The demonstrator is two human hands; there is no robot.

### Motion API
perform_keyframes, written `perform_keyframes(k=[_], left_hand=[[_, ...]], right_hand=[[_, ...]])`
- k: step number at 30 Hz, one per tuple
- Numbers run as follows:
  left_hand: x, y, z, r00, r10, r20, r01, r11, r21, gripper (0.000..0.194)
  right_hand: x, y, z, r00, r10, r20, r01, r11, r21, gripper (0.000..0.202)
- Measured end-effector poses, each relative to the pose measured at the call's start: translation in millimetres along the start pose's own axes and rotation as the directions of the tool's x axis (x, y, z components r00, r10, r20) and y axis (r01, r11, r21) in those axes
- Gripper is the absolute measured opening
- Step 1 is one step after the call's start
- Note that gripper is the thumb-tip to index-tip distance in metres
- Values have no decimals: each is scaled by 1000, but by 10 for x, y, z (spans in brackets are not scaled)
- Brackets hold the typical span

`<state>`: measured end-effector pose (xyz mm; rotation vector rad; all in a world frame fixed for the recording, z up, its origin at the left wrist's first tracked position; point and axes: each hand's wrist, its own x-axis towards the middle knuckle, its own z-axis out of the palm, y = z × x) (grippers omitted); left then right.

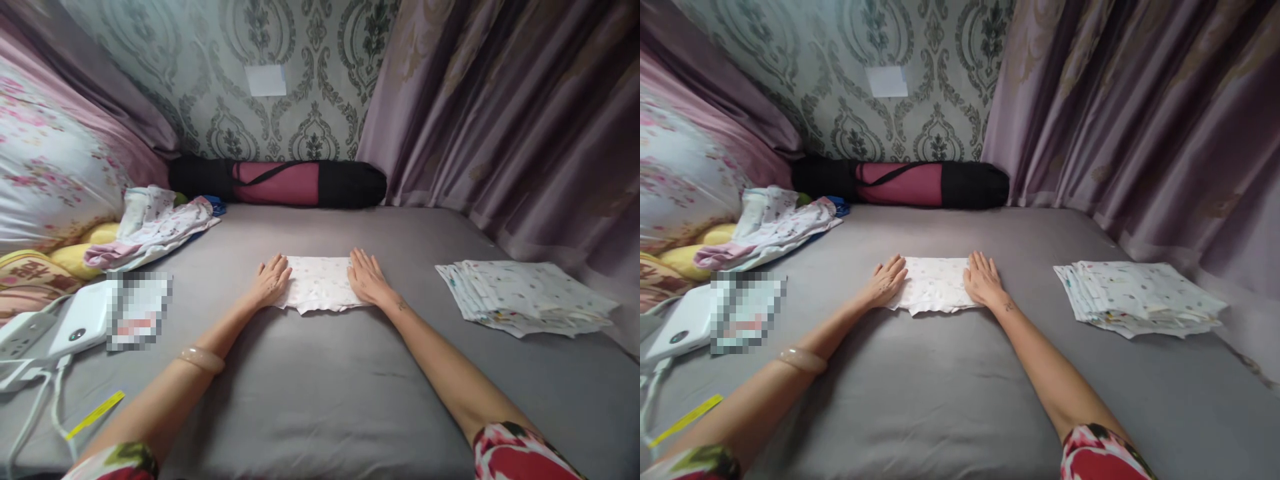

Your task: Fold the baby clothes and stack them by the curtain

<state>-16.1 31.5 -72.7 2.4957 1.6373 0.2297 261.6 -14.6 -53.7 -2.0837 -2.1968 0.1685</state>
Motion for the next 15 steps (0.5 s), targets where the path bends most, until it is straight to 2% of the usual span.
perform_keyframes(k=[2,8,11,15], left_hand=[[-33,-60,12,1000,-6,-25,6,1000,-23,52],[-158,-148,-48,1000,-3,-22,2,999,-39,55],[-188,-115,-88,999,-12,-29,11,999,-37,55],[-199,-99,-84,999,-12,-47,8,998,-67,54]], right_hand=[[-8,-37,-8,1000,-26,-12,26,1000,-2,63],[1,-50,23,998,-18,57,19,1000,-18,62],[60,-92,57,998,-54,26,54,998,-30,62],[89,-264,96,993,-120,-16,120,993,-17,61]])
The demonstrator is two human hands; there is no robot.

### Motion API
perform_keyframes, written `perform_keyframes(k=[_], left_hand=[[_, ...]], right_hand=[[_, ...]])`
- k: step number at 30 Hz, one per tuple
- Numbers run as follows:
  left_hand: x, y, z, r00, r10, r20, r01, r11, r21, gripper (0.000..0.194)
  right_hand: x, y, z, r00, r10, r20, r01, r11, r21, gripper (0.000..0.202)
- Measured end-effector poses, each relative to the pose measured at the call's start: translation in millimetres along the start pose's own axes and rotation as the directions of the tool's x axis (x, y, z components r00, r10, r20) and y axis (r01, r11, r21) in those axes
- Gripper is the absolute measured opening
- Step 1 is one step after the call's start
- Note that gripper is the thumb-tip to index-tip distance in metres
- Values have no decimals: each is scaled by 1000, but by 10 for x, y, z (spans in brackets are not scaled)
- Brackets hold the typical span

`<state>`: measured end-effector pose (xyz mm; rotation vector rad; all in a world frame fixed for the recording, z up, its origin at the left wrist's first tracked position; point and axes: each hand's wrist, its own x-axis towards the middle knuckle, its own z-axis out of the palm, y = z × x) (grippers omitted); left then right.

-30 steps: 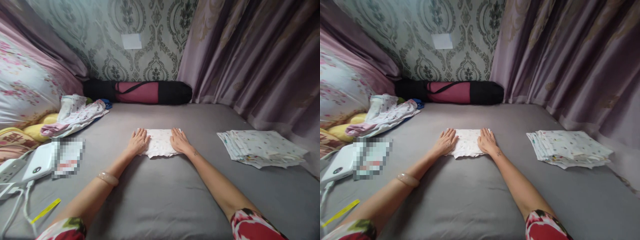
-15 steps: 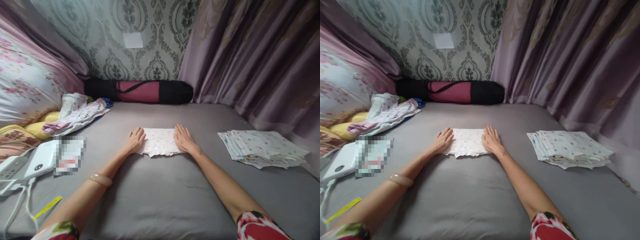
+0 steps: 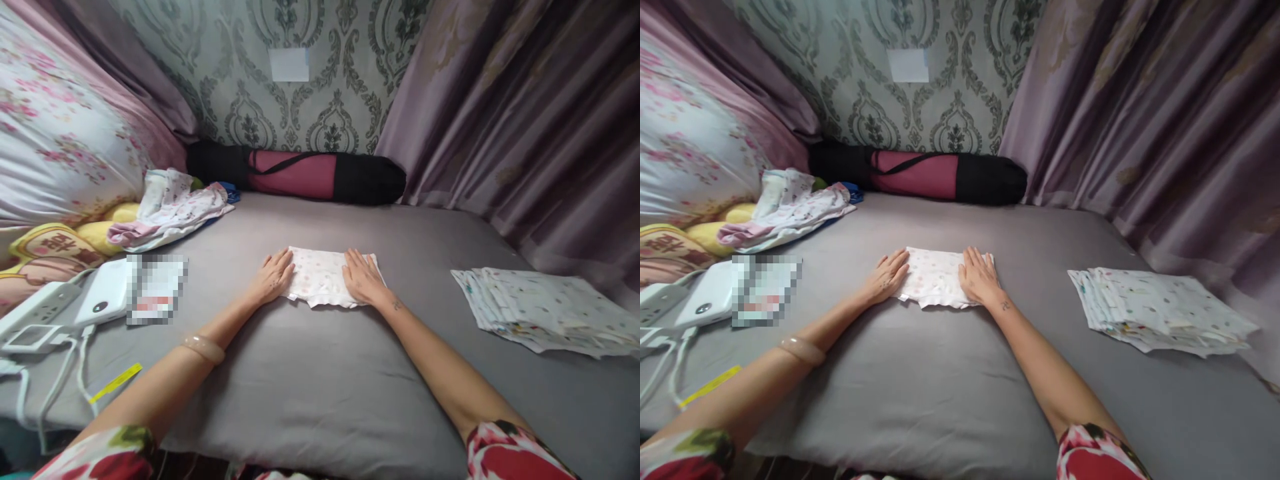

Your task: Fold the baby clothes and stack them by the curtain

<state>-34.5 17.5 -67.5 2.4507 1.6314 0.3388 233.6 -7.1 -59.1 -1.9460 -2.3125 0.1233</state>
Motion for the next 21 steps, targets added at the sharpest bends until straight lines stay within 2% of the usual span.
perform_keyframes(k=[5,10,16,21], left_hand=[[1,-52,36,998,17,-63,-22,997,-78,53],[2,-115,56,990,27,-141,-55,977,-205,50],[16,-168,97,978,-56,-200,-18,937,-350,47],[32,-149,73,963,-111,-246,1,914,-406,41]], right_hand=[[5,-130,5,998,16,69,-16,1000,0,60],[76,-300,12,999,-3,33,3,1000,11,60],[117,-470,24,996,-2,89,0,1000,24,61],[185,-590,95,998,-60,22,59,998,32,61]])
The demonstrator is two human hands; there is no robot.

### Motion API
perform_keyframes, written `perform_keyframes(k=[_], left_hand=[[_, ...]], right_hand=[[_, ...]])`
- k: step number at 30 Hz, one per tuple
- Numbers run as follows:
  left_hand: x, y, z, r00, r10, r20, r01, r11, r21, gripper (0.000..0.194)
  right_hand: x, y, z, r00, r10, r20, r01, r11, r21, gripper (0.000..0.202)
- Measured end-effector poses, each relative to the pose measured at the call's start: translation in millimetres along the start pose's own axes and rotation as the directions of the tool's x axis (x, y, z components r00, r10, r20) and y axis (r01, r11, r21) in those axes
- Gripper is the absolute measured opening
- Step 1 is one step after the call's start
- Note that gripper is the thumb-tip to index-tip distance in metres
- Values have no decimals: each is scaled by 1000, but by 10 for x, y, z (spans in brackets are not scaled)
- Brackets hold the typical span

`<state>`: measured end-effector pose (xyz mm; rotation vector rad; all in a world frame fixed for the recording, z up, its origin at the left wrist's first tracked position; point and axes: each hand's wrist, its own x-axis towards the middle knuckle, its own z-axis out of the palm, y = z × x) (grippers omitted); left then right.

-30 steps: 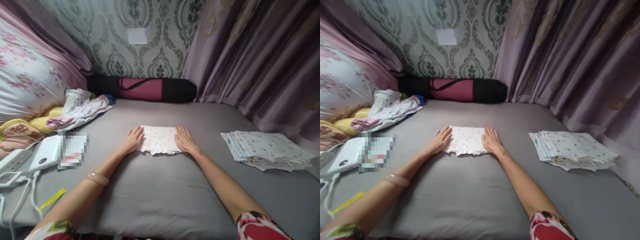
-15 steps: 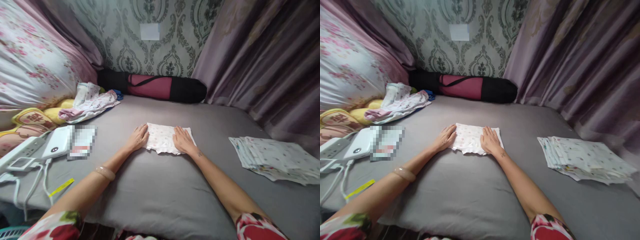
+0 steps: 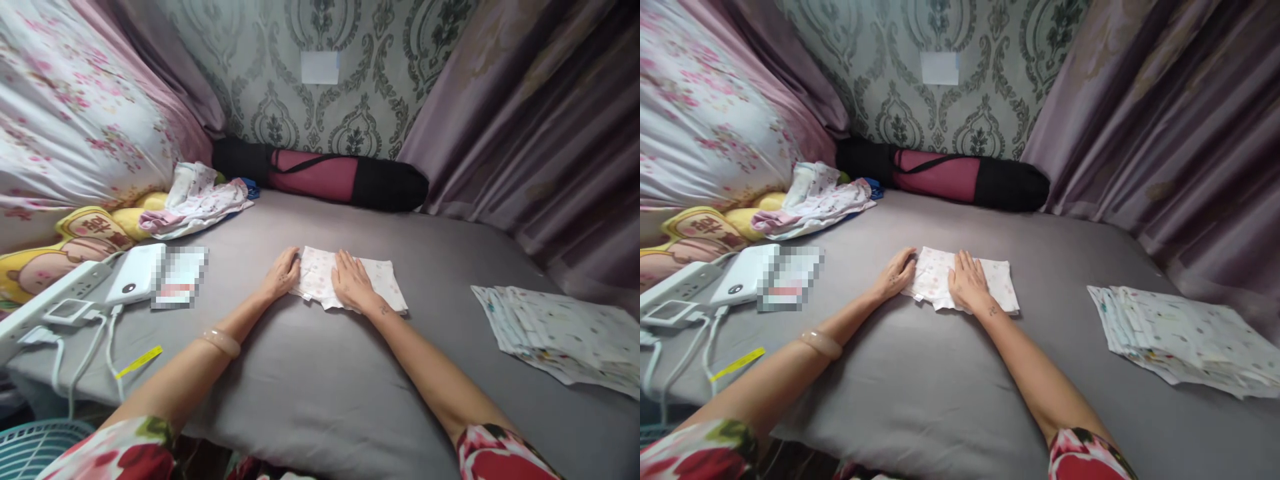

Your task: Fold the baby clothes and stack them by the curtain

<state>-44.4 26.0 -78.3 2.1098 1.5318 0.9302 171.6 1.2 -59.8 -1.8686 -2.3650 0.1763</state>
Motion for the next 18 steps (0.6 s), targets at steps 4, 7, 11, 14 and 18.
perform_keyframes(k=[4,7,11,14,18], left_hand=[[12,20,-10,999,-32,-36,32,999,-15,39],[21,17,-3,998,-47,-46,46,999,-26,39],[23,6,-4,997,-50,-59,48,998,-34,39],[16,1,-9,996,-56,-64,53,998,-43,39],[19,-14,3,996,-54,-68,51,997,-50,40]], right_hand=[[25,-132,6,999,-16,40,15,1000,18,60],[74,-178,31,999,-11,53,11,1000,6,61],[156,-283,86,999,-43,-8,43,999,12,61],[180,-379,93,998,-57,-18,58,998,34,60],[223,-447,91,999,-44,17,43,999,26,60]])
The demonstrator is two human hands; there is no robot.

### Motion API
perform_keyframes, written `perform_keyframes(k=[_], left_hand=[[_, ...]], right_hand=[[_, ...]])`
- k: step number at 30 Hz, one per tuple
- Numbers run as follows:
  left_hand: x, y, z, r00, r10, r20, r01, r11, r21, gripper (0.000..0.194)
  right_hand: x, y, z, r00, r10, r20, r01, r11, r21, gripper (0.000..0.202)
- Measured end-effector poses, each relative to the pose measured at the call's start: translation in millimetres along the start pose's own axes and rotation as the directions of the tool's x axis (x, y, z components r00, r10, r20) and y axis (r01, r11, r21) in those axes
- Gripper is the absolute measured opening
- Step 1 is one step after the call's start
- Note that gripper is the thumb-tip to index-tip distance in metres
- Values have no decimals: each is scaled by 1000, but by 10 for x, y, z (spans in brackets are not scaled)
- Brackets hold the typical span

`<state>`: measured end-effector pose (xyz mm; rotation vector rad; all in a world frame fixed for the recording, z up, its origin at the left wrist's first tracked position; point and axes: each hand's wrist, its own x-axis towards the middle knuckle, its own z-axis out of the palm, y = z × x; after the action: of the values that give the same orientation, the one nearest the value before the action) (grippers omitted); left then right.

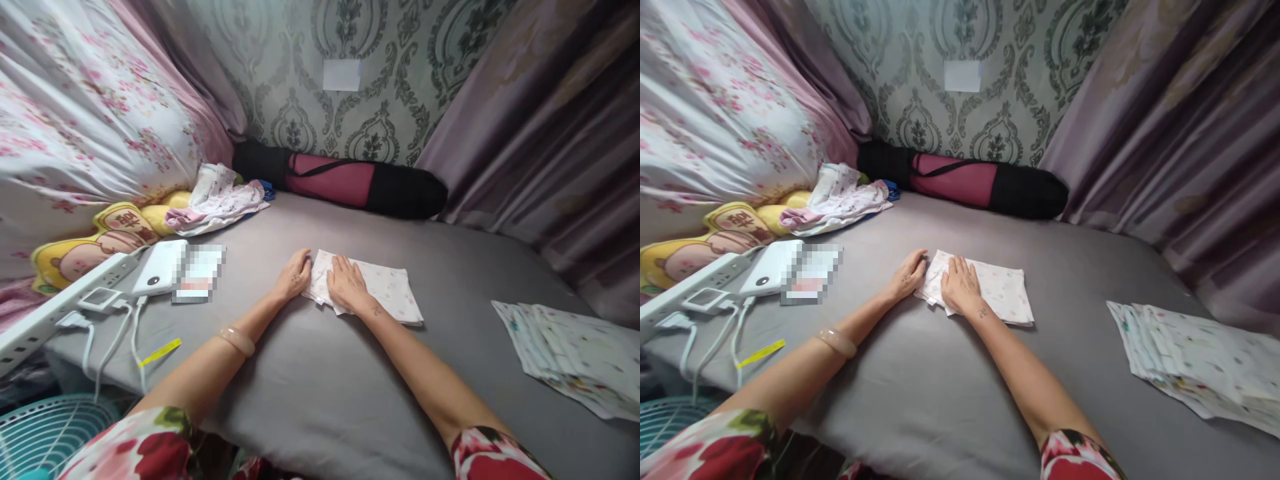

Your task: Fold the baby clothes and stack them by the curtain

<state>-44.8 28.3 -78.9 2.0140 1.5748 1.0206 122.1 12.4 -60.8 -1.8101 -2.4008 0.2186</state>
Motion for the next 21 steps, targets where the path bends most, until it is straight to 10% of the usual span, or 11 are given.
perform_keyframes(k=[21], left_hand=[[25,-61,23,996,-87,-24,85,992,-92,47]], right_hand=[[226,-496,129,999,-19,-41,20,1000,22,57]])
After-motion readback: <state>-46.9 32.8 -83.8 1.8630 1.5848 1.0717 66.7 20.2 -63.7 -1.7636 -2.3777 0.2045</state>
